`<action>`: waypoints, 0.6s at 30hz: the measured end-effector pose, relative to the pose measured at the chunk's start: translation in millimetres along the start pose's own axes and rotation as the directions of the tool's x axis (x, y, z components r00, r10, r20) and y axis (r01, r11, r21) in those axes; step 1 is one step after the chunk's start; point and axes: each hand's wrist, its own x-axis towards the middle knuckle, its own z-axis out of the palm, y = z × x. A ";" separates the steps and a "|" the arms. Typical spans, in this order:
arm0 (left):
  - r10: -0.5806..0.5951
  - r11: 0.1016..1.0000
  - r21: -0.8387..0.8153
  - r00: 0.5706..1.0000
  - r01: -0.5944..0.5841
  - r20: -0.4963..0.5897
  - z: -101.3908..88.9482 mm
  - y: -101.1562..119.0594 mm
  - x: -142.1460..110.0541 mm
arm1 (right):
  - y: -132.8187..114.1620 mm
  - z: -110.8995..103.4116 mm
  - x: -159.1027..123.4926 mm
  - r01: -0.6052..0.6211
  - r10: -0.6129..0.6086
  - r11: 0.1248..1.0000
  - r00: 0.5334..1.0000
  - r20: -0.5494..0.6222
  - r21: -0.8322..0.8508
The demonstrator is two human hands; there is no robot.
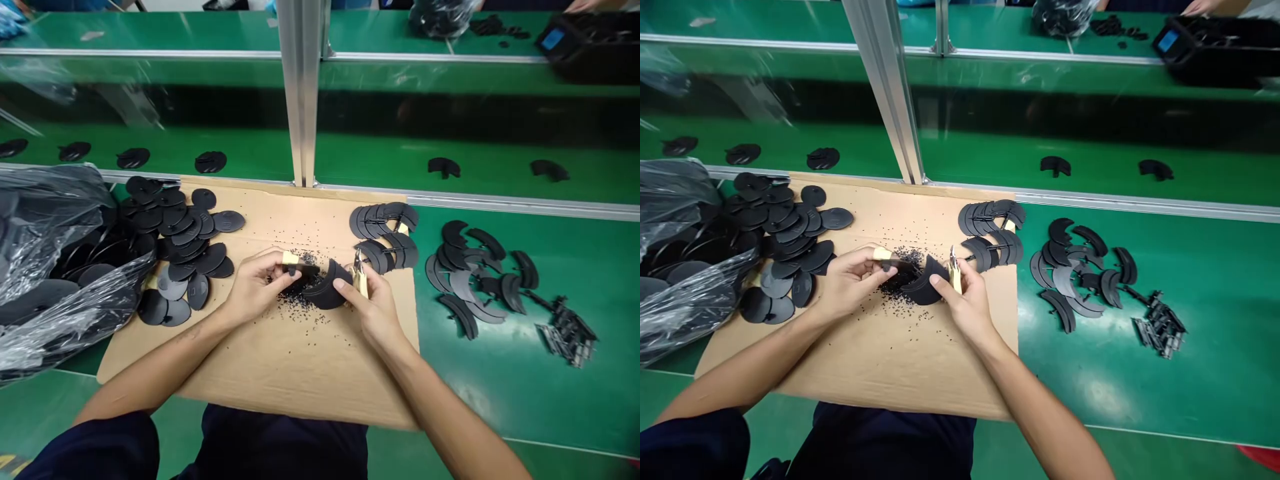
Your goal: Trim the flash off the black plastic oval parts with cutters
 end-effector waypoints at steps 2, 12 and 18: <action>0.119 0.991 0.060 0.993 -0.120 0.016 -2.0 2.3 -0.6 | 0.8 0.0 0.6 -0.004 0.004 1.000 1.000 -0.005 0.010; 0.214 0.973 0.059 0.964 -0.225 0.155 -0.2 6.9 -5.0 | 0.6 0.1 0.9 0.004 -0.003 1.000 0.999 0.038 -0.023; 0.043 0.995 0.088 0.995 -0.051 0.094 5.4 -1.2 -8.4 | 0.6 1.6 -0.3 0.014 -0.011 1.000 0.995 0.095 -0.024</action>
